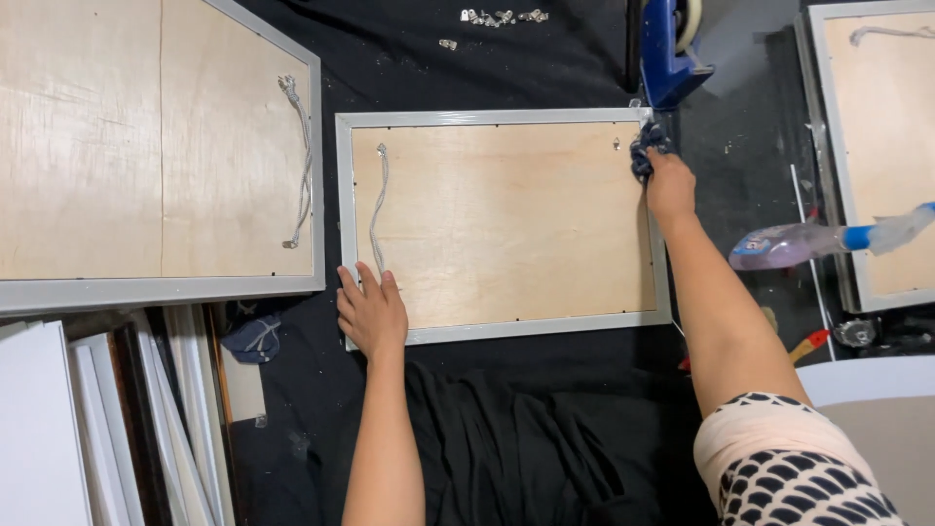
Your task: Cleaning a picture frame and attaching a hanging wire to the back.
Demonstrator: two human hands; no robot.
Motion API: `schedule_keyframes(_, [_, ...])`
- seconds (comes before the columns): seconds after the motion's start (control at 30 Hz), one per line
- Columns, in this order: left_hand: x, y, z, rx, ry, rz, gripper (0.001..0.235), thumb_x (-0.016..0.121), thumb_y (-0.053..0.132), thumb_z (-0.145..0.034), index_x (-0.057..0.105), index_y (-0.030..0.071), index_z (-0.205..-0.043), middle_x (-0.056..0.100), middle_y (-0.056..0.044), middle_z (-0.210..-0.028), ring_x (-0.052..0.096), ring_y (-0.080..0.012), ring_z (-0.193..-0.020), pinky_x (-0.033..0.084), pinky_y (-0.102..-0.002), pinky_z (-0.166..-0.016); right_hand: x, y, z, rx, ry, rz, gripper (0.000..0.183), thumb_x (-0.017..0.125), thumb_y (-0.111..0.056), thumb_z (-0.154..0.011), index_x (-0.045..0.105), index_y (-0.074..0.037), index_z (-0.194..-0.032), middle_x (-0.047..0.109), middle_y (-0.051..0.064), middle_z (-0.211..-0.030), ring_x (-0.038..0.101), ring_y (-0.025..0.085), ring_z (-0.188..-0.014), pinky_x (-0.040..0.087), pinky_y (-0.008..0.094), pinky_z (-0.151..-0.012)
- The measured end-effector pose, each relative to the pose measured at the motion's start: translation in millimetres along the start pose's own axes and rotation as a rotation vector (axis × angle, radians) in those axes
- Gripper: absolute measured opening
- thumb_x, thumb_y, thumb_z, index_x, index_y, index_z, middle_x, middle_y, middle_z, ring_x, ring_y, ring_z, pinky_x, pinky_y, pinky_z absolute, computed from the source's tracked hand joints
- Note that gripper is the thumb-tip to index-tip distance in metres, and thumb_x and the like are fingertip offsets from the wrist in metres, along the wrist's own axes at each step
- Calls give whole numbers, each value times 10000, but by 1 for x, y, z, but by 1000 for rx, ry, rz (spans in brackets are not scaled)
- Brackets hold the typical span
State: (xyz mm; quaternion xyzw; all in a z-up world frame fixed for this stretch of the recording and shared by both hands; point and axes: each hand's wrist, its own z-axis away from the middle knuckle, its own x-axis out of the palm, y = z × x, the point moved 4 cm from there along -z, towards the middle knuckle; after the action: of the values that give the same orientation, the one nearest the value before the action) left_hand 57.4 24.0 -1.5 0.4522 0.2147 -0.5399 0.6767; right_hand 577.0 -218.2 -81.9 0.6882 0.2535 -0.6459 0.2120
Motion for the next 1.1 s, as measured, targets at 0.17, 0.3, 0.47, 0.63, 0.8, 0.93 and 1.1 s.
schedule_keyframes(0.17, [0, -6, 2, 31, 7, 54, 648, 208, 546, -1131, 296, 166, -1648, 118, -72, -1733, 150, -344, -1561, 182, -560, -1217, -25, 2, 65, -9, -106, -40, 482, 622, 14, -999, 633, -118, -1462, 690, 160, -1241, 696, 294, -1115, 588, 430, -925])
schedule_keyframes(0.3, [9, -16, -1, 67, 35, 87, 659, 222, 548, -1134, 305, 138, -1644, 129, -70, -1731, 156, -337, -1567, 190, -557, -1224, -48, -6, 115, 14, -180, -100, 506, 609, 34, -996, 590, -90, -1486, 658, 197, -1312, 671, 319, -1177, 585, 460, -954])
schedule_keyframes(0.47, [16, -25, -2, 81, 68, 164, 700, 261, 555, -1131, 295, 73, -1638, 120, -108, -1730, 120, -335, -1581, 139, -553, -1255, -49, 4, 161, 13, -234, -66, 511, 609, -3, -996, 583, -123, -1493, 664, 164, -1315, 672, 301, -1186, 580, 461, -955])
schedule_keyframes(0.63, [16, -35, 6, 74, 95, 210, 717, 272, 553, -1137, 283, 31, -1628, 116, -145, -1722, 107, -340, -1584, 135, -542, -1266, -52, 10, 211, 25, -261, -58, 520, 604, -20, -986, 578, -135, -1492, 659, 178, -1317, 659, 339, -1210, 564, 511, -979])
schedule_keyframes(0.8, [22, -43, 12, 90, 115, 229, 711, 315, 537, -1132, 293, 18, -1618, 171, -158, -1703, 165, -353, -1570, 188, -521, -1269, -17, 41, 236, 70, -261, -26, 502, 617, -84, -974, 623, -225, -1456, 701, 119, -1250, 691, 313, -1149, 576, 487, -929])
schedule_keyframes(0.93, [12, -46, 24, 86, 116, 235, 709, 322, 539, -1128, 312, 19, -1610, 202, -161, -1689, 194, -359, -1558, 226, -510, -1262, -3, 55, 242, 86, -324, -28, 455, 646, -76, -934, 695, -187, -1372, 742, 166, -1182, 705, 371, -1116, 577, 513, -908])
schedule_keyframes(1.1, [11, -60, 25, 51, 121, 271, 686, 337, 557, -1119, 390, 52, -1580, 289, -130, -1657, 276, -340, -1521, 279, -482, -1238, -49, 56, 260, 244, -404, -13, 326, 639, -244, -852, 806, -231, -1131, 786, 144, -1112, 719, 396, -1071, 569, 507, -930])
